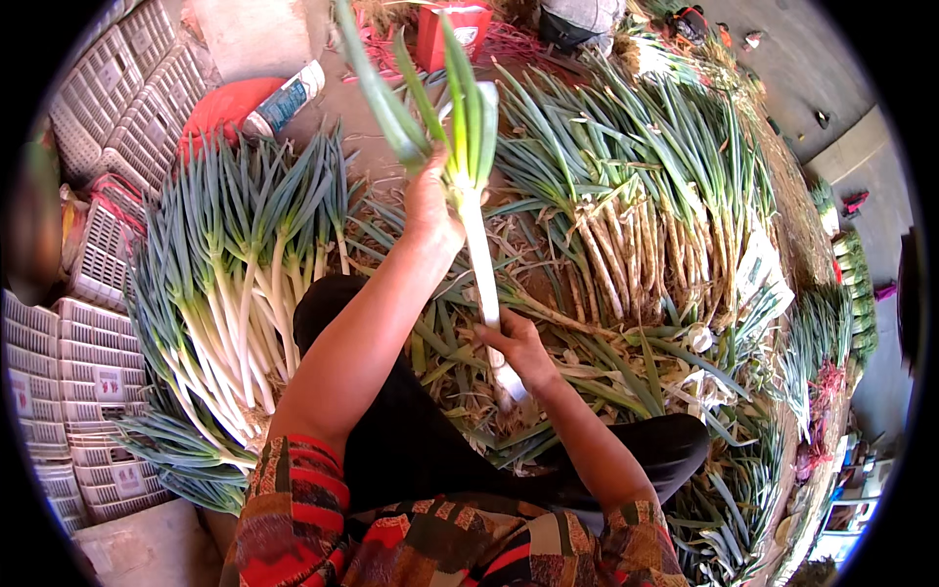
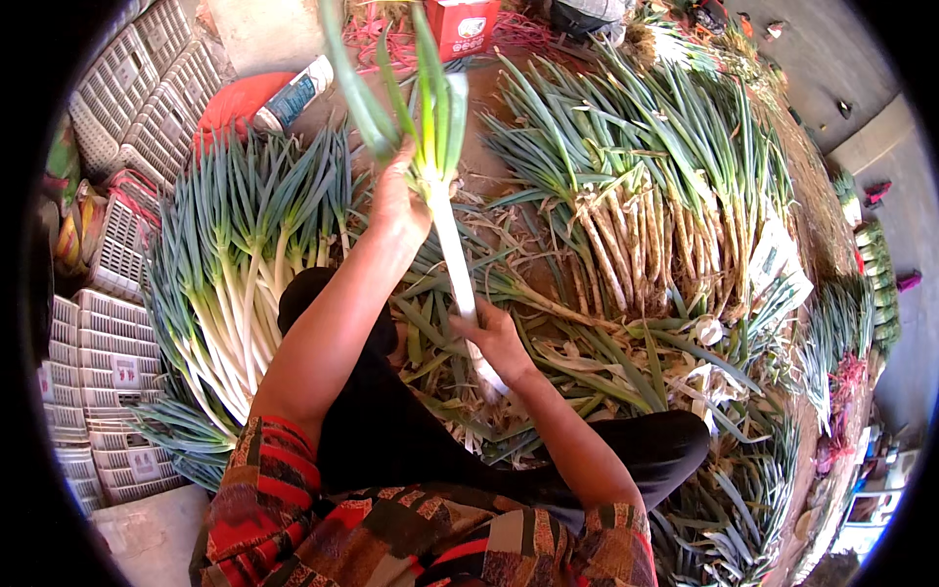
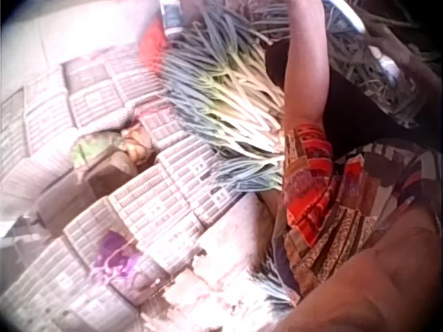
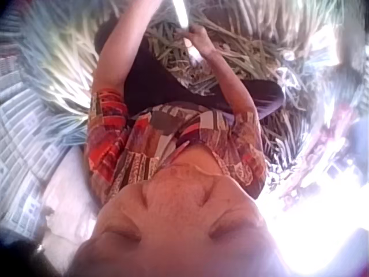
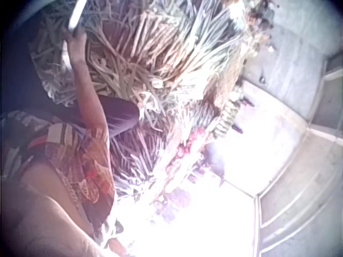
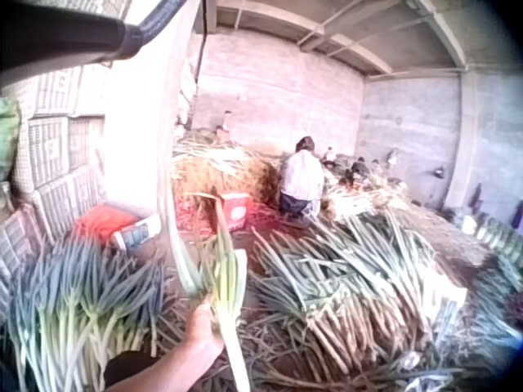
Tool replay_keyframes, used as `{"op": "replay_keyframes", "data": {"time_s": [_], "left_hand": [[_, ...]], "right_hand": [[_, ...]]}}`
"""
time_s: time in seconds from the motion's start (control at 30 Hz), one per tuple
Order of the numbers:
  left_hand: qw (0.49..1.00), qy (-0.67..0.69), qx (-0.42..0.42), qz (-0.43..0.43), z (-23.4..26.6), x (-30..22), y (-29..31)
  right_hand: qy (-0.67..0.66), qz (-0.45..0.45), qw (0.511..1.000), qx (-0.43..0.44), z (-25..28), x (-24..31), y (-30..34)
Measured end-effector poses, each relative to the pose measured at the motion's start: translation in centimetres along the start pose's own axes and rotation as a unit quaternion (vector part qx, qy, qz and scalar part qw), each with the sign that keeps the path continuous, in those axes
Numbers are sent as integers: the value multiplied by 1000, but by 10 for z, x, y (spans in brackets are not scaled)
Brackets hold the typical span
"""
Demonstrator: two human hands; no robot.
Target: The person cleans and peels leeks by hand and trims the ends with a small knife while sitting on the floor among piles of the vegetables.
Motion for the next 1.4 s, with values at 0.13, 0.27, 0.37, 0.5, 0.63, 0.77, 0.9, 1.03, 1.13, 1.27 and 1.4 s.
{"op": "replay_keyframes", "data": {"time_s": [0.13, 0.27, 0.37, 0.5, 0.63, 0.77, 0.9, 1.03, 1.13, 1.27, 1.4], "left_hand": [[990, -100, 47, 90, -11, 8, 6], [983, -179, -2, 35, -10, 9, 5], [978, -203, -41, -32, -18, -13, 7], [971, -226, -37, -76, -8, -13, 10], [972, -205, -50, -100, -9, -19, 13], [979, -148, -70, -124, -12, -27, 14], [971, -155, -48, -178, -14, -34, 15], [965, -139, -45, -216, -2, -32, 16], [955, -167, -30, -245, -13, -58, 14], [942, -146, -73, -294, -8, -100, 18], [969, -117, -69, -205, -12, -76, 13]], "right_hand": [[-110, -11, 994, -12, -3, 31, -2], [47, 67, 996, -23, -8, 61, 4], [284, 164, 943, -51, -19, 42, 28], [410, 81, 907, -58, -23, 41, 37], [484, 140, 856, -114, -25, 41, 39], [377, 134, 912, -95, -6, -3, 47], [317, 16, 946, -62, 13, -108, 65], [342, -125, 931, -15, 12, -174, 78], [419, -152, 893, 66, 43, -255, 124], [364, -227, 903, 18, 63, -245, 104], [-26, -127, 975, -181, 80, -109, 42]]}}
Point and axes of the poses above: each hand's wrist, its own y-axis away from the middle knuckle, its own z-axis out of the back of the hand, x = y × z, the point moved 3 cm from there along -y, towards the middle knuckle, and after that the axes turned 10 degrees about x, right-handed, at the moved point
